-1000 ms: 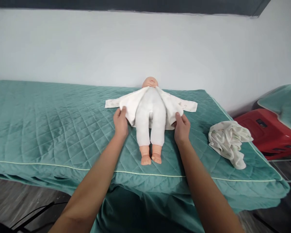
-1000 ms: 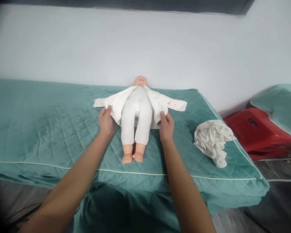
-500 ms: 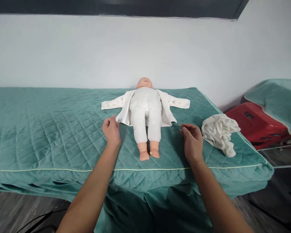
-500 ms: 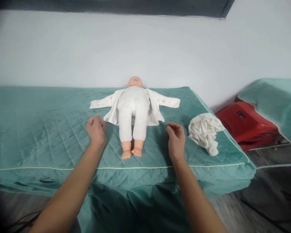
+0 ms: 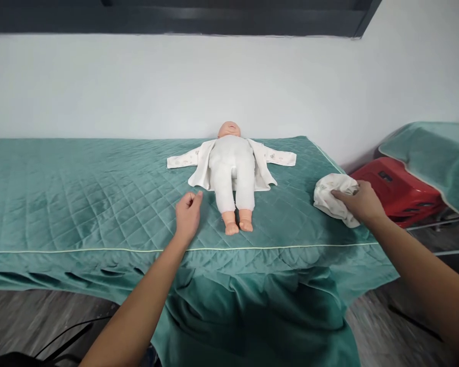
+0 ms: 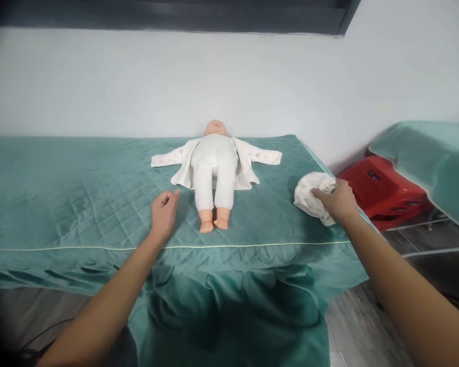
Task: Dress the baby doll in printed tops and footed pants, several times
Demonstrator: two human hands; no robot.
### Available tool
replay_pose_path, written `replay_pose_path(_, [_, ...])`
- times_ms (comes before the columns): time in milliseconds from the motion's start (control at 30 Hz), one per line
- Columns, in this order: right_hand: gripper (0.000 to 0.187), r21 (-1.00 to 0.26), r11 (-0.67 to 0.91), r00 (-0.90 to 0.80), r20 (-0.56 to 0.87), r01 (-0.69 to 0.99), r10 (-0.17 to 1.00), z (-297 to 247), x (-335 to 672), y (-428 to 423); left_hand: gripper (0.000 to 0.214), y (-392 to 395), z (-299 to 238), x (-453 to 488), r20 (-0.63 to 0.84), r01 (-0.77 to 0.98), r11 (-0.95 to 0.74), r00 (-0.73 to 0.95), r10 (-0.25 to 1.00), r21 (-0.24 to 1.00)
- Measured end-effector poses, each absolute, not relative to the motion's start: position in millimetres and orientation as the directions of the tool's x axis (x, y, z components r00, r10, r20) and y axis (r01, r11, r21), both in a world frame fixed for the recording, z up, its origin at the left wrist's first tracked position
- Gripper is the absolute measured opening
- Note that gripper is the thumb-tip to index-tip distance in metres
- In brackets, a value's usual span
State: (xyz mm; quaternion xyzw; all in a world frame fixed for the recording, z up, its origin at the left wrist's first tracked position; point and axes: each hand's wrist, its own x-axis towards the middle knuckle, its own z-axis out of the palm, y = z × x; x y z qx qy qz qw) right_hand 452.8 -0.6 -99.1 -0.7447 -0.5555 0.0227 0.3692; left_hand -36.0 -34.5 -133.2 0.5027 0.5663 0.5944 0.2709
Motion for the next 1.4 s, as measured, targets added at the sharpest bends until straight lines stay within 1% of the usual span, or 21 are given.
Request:
replay_pose_path(67, [0.055,-0.614,-0.238,0.477,0.259,0.752,0.840,-96.5,455.2,4.7,0.047,-46.6,-129.4,-34.6,0.272,0.277,-0.194,-0.279,0.921,0.941])
replay_pose_path(100, [0.055,-0.613,-0.270,0.495,0.231,0.743,0.838,-93.1,451.0,4.5,0.047,-52.4,-127.4,-33.8,0.259,0.289,-0.187,-0.235,0.937,0.939])
replay_pose_path(133, [0.054,-0.611,-0.252,0.470,0.224,0.750,0.854,-88.1,443.4,2.5,0.047,-57.8,-125.1,-32.8,0.242,0.296,-0.180,-0.191,0.951,0.938])
replay_pose_path(200, [0.051,-0.630,-0.159,0.372,0.221,0.760,0.901,-73.3,418.7,-5.7,0.046,-65.8,-118.1,-29.9,0.204,0.297,-0.168,-0.092,0.975,0.940])
replay_pose_path(267, [0.047,-0.686,-0.021,0.223,0.208,0.727,0.952,-53.2,384.1,-17.3,0.041,-69.3,-105.5,-24.7,0.182,0.282,-0.178,0.013,0.983,0.943])
replay_pose_path(300, [0.047,-0.715,0.065,0.123,0.207,0.696,0.971,-41.8,364.4,-23.5,0.036,-69.5,-96.6,-21.0,0.192,0.264,-0.200,0.056,0.980,0.944])
replay_pose_path(367, [0.047,-0.800,0.220,-0.093,0.203,0.559,0.975,-17.9,323.2,-35.2,0.025,-68.4,-74.7,-11.5,0.246,0.211,-0.268,0.125,0.961,0.940])
replay_pose_path(400, [0.049,-0.834,0.270,-0.188,0.203,0.481,0.961,-6.3,303.1,-40.3,0.028,-67.8,-62.7,-6.3,0.281,0.178,-0.307,0.157,0.947,0.935])
replay_pose_path(500, [0.052,-0.878,0.377,-0.368,0.259,0.296,0.893,22.5,251.1,-52.2,0.059,-67.5,-29.8,6.4,0.346,0.055,-0.373,0.267,0.899,0.926])
replay_pose_path(567, [0.048,-0.875,0.437,-0.415,0.325,0.210,0.850,34.5,227.5,-56.7,0.068,-68.3,-15.3,8.7,0.378,-0.023,-0.387,0.271,0.885,0.922])
replay_pose_path(633, [0.043,-0.862,0.483,-0.447,0.376,0.152,0.811,41.1,213.4,-58.8,0.065,-68.6,-7.0,4.8,0.423,-0.083,-0.415,0.195,0.885,0.906])
replay_pose_path(733, [0.036,-0.843,0.528,-0.502,0.414,0.103,0.759,45.5,204.7,-60.3,0.060,-68.2,-0.1,-8.5,0.492,-0.144,-0.477,0.086,0.867,0.867])
replay_pose_path(833, [0.029,-0.836,0.544,-0.532,0.426,0.078,0.732,50.0,200.5,-64.0,0.064,-68.3,8.3,-23.4,0.518,-0.154,-0.500,0.112,0.848,0.852])
replay_pose_path(933, [0.028,-0.852,0.516,-0.519,0.402,0.090,0.755,56.4,192.3,-68.6,0.073,-70.5,20.9,-35.1,0.505,-0.136,-0.487,0.179,0.844,0.863])
replay_pose_path(1033, [0.032,-0.846,0.499,-0.463,0.372,0.187,0.804,62.0,179.3,-69.7,0.075,-74.6,35.2,-40.7,0.498,-0.127,-0.482,0.237,0.834,0.867])
replay_pose_path(1133, [0.033,-0.795,0.509,-0.390,0.377,0.329,0.840,64.9,165.5,-67.5,0.062,-77.9,45.1,-38.1,0.471,-0.106,-0.460,0.259,0.843,0.881])
replay_pose_path(1200, [0.031,-0.743,0.534,-0.350,0.415,0.402,0.840,66.0,157.4,-66.7,0.051,-78.0,47.3,-32.6,0.465,-0.092,-0.457,0.227,0.856,0.885])
replay_pose_path(1300, [0.023,-0.678,0.586,-0.329,0.486,0.444,0.810,68.8,148.3,-67.7,0.042,-75.9,47.9,-25.0,0.477,-0.065,-0.472,0.144,0.867,0.879])
replay_pose_path(1400, [0.012,-0.634,0.610,-0.310,0.528,0.476,0.791,77.0,144.5,-68.1,0.038,-72.8,52.5,-24.8,0.491,-0.015,-0.492,0.098,0.866,0.870])
